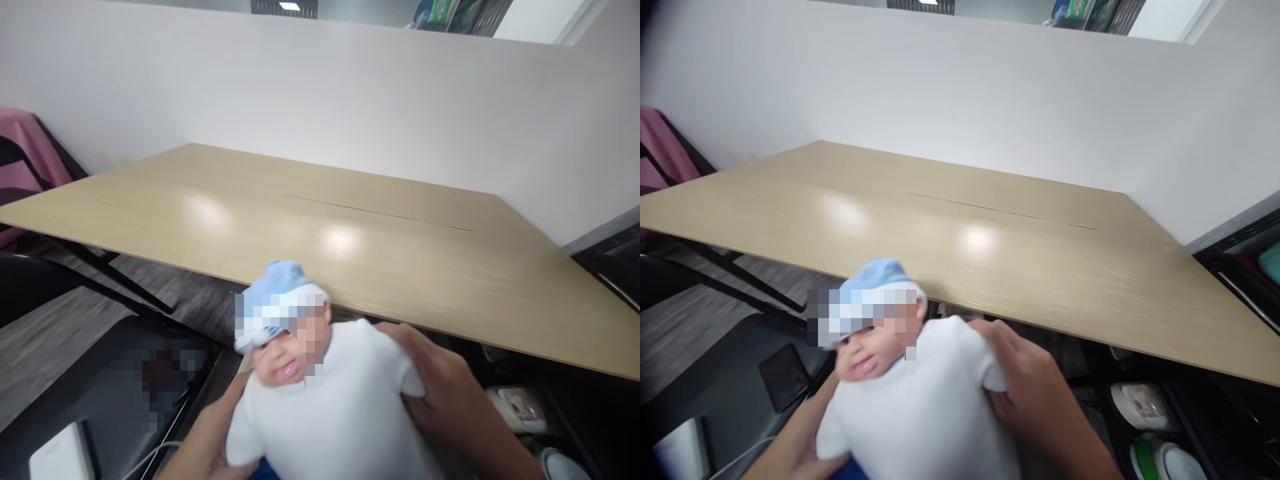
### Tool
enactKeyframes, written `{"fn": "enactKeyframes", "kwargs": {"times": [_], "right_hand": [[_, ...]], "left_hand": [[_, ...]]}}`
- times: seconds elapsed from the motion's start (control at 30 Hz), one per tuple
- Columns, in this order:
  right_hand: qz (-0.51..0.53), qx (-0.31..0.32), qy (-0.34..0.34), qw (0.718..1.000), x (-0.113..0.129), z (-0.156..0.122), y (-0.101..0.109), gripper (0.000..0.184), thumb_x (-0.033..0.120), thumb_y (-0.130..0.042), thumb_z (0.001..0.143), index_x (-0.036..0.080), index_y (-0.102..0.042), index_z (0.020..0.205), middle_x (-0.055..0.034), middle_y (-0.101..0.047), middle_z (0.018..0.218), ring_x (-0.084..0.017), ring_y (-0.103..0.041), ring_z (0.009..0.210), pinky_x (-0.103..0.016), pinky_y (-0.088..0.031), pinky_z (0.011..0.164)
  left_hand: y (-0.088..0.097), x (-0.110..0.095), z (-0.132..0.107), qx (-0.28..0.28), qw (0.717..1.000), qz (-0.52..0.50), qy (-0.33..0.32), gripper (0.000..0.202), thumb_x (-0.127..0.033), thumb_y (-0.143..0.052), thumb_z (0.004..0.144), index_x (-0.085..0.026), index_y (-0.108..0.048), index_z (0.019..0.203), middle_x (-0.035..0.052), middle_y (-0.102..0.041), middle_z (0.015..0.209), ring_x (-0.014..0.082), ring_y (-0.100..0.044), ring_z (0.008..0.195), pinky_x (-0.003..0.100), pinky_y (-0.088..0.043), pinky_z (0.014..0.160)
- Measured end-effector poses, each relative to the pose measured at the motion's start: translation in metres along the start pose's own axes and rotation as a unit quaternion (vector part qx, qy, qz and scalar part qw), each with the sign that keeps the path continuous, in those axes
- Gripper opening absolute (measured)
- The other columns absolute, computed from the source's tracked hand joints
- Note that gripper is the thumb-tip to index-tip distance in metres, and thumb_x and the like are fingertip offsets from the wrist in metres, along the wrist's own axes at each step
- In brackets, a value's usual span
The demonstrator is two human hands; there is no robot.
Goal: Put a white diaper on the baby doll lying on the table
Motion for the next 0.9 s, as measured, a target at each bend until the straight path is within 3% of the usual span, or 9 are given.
{"fn": "enactKeyframes", "kwargs": {"times": [0.07, 0.1, 0.2, 0.3, 0.4, 0.57, 0.7, 0.9], "right_hand": [[-0.025, 0.006, -0.040, 0.999, -0.012, 0.003, 0.017, 0.047, 0.018, -0.055, 0.093, 0.032, -0.065, 0.137, -0.0025, -0.082, 0.123, -0.025, -0.081, 0.102, -0.031, -0.058, 0.080], [-0.041, 0.008, -0.061, 0.997, -0.020, 0.007, 0.023, 0.043, 0.021, -0.056, 0.095, 0.032, -0.066, 0.136, -0.0023, -0.083, 0.122, -0.026, -0.081, 0.103, -0.031, -0.058, 0.079], [-0.108, -0.001, -0.134, 0.985, -0.051, 0.026, 0.033, 0.034, 0.033, -0.059, 0.097, 0.030, -0.070, 0.130, -0.0037, -0.084, 0.113, -0.031, -0.082, 0.098, -0.033, -0.055, 0.073], [-0.146, -0.018, -0.186, 0.972, -0.086, 0.042, 0.034, 0.033, 0.046, -0.064, 0.094, 0.028, -0.073, 0.120, -0.0060, -0.085, 0.108, -0.034, -0.081, 0.093, -0.035, -0.052, 0.068], [-0.129, -0.054, -0.174, 0.975, -0.114, 0.043, 0.032, 0.035, 0.057, -0.061, 0.096, 0.030, -0.075, 0.116, -0.0058, -0.085, 0.110, -0.036, -0.080, 0.094, -0.039, -0.054, 0.070], [-0.108, -0.106, -0.165, 0.975, -0.143, 0.036, 0.025, 0.043, 0.068, -0.060, 0.099, 0.036, -0.076, 0.123, -0.0040, -0.085, 0.118, -0.037, -0.081, 0.099, -0.044, -0.059, 0.071], [-0.120, -0.108, -0.180, 0.970, -0.161, 0.053, 0.019, 0.044, 0.069, -0.059, 0.100, 0.037, -0.076, 0.126, -0.0042, -0.086, 0.116, -0.037, -0.081, 0.093, -0.042, -0.057, 0.064], [-0.107, -0.090, -0.200, 0.970, -0.189, 0.103, 0.021, 0.046, 0.071, -0.052, 0.105, 0.037, -0.072, 0.129, -0.0051, -0.085, 0.119, -0.037, -0.079, 0.099, -0.042, -0.056, 0.069]], "left_hand": [[0.010, -0.026, 0.030, 0.088, 0.995, 0.020, -0.044, 0.069, -0.047, -0.075, 0.099, -0.044, -0.048, 0.162, 0.0024, -0.073, 0.151, 0.0357, -0.077, 0.128, 0.043, -0.067, 0.101], [0.017, -0.039, 0.049, 0.102, 0.992, 0.038, -0.067, 0.063, -0.043, -0.076, 0.099, -0.041, -0.053, 0.158, 0.0028, -0.073, 0.151, 0.0332, -0.078, 0.122, 0.038, -0.066, 0.094], [0.034, -0.072, 0.112, 0.086, 0.981, 0.127, -0.115, 0.045, -0.040, -0.075, 0.097, -0.032, -0.065, 0.141, 0.0037, -0.079, 0.137, 0.0318, -0.079, 0.117, 0.035, -0.060, 0.092], [0.044, -0.086, 0.167, 0.068, 0.967, 0.194, -0.149, 0.047, -0.038, -0.074, 0.093, -0.027, -0.067, 0.138, 0.0051, -0.081, 0.130, 0.0321, -0.078, 0.114, 0.037, -0.057, 0.091], [0.051, -0.084, 0.203, 0.058, 0.957, 0.234, -0.163, 0.051, -0.037, -0.073, 0.090, -0.025, -0.067, 0.139, 0.0066, -0.081, 0.128, 0.0317, -0.077, 0.110, 0.038, -0.055, 0.088], [0.062, -0.069, 0.240, 0.041, 0.942, 0.292, -0.161, 0.054, -0.030, -0.072, 0.087, -0.028, -0.065, 0.141, 0.0061, -0.081, 0.128, 0.0303, -0.077, 0.108, 0.038, -0.054, 0.086], [0.068, -0.061, 0.272, -0.002, 0.920, 0.348, -0.179, 0.044, -0.051, -0.069, 0.099, -0.026, -0.066, 0.134, 0.0072, -0.082, 0.120, 0.0310, -0.077, 0.100, 0.039, -0.051, 0.080], [0.070, -0.043, 0.328, -0.055, 0.894, 0.403, -0.186, 0.050, -0.069, -0.059, 0.104, -0.025, -0.072, 0.123, 0.0093, -0.081, 0.113, 0.0325, -0.076, 0.096, 0.043, -0.051, 0.082]]}}
Point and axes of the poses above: each hand's wrist, its own z-axis towards the middle knuckle, its own y-axis out of the back of the hand, x = y × z, the point moved 1 cm from there along z, towards the middle knuckle
